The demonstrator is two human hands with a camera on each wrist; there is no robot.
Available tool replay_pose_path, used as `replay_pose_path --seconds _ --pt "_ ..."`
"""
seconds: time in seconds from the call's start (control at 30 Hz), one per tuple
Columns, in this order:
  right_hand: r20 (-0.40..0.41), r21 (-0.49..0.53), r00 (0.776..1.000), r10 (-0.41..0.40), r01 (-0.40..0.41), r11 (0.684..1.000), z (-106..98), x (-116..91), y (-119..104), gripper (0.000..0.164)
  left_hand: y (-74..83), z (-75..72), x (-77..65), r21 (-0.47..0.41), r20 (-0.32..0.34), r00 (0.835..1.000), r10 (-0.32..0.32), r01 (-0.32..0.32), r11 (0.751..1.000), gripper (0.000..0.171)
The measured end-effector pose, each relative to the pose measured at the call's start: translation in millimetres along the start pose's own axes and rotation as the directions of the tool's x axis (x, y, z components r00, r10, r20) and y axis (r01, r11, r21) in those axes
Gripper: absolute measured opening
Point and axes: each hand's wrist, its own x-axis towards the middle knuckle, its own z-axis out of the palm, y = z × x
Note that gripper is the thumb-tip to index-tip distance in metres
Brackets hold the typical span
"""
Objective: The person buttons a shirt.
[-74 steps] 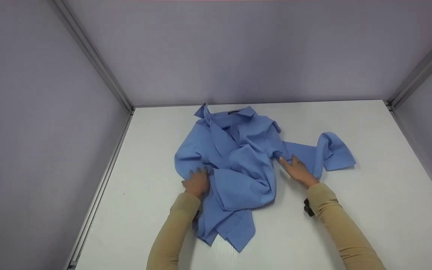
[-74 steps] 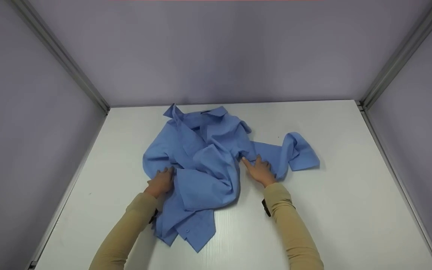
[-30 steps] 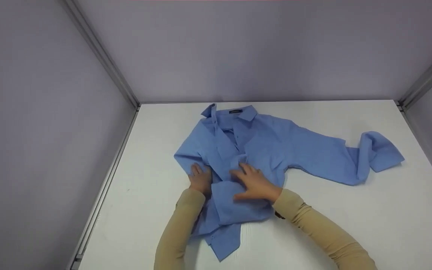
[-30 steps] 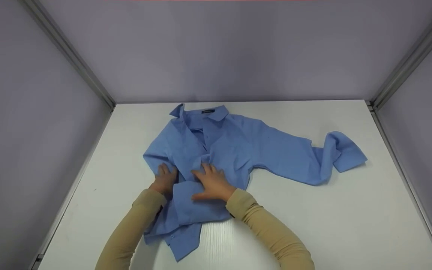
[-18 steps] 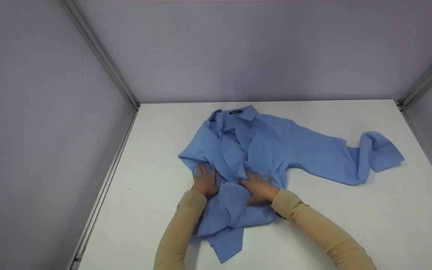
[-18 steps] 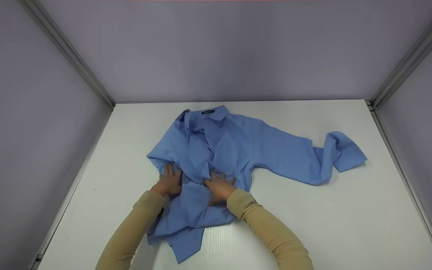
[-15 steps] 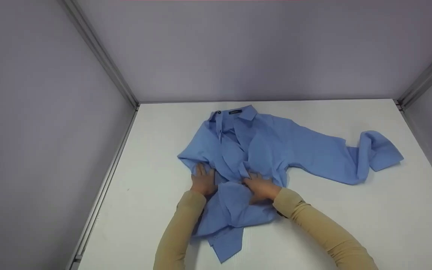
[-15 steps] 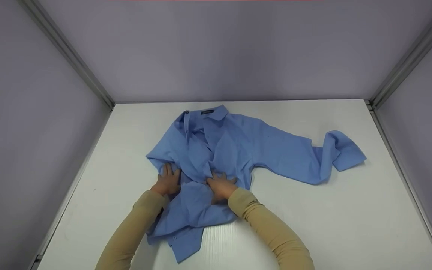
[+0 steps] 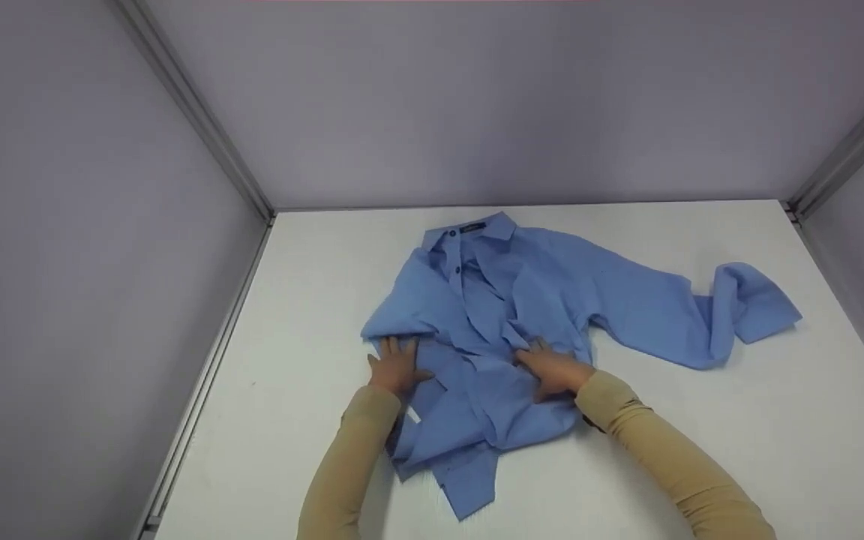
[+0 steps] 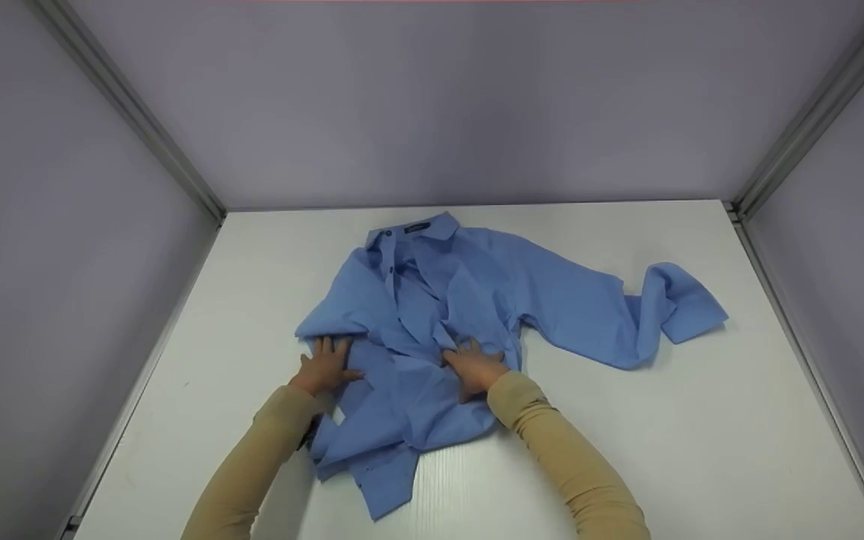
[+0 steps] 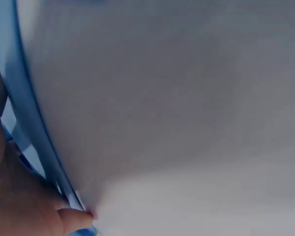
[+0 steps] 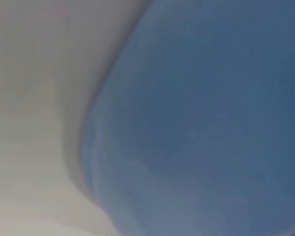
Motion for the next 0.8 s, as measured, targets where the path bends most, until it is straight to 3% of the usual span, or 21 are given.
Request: replay_pose_path --seconds 0.17,0.3,0.43,0.5,0.57,0.7,0.8 --pt "0.018 0.025 1.0 0.021 -0.021 0.999 -8 -12 22 0.062 -19.6 -7.9 -0.6 0.064 0.012 1.0 0.01 -0.011 0.998 0.08" --pt "0.019 0.038 1.0 0.024 -0.025 0.999 -13 -20 39 0.063 -44.4 -10.1 1.6 0.143 -0.075 0.996 0.038 -0.027 0.989 0.083" --pt "0.018 0.04 0.999 0.041 -0.042 0.998 -17 -27 51 0.065 -70.0 -16.5 0.4 0.207 -0.157 0.987 0.022 0.011 0.978 0.084" --pt "0.019 0.035 0.999 0.044 -0.045 0.998 -17 -31 55 0.066 -81.2 -20.7 -1.8 0.226 -0.185 0.983 -0.012 0.055 0.973 0.078" --pt "0.023 0.027 0.999 0.041 -0.041 0.999 -17 -32 56 0.066 -90.9 -24.7 -3.9 0.225 -0.21 0.975 -0.069 0.117 0.967 0.055" --pt "0.019 -0.002 1.0 0.012 -0.012 1.0 -14 -33 49 0.066 -104.3 -30.1 -6.9 0.145 -0.277 0.938 -0.208 0.255 0.956 0.016" --pt "0.013 -0.029 1.0 -0.014 0.014 0.999 -9 -29 38 0.066 -108.0 -30.8 -6.7 0.065 -0.311 0.903 -0.295 0.33 0.942 0.017"
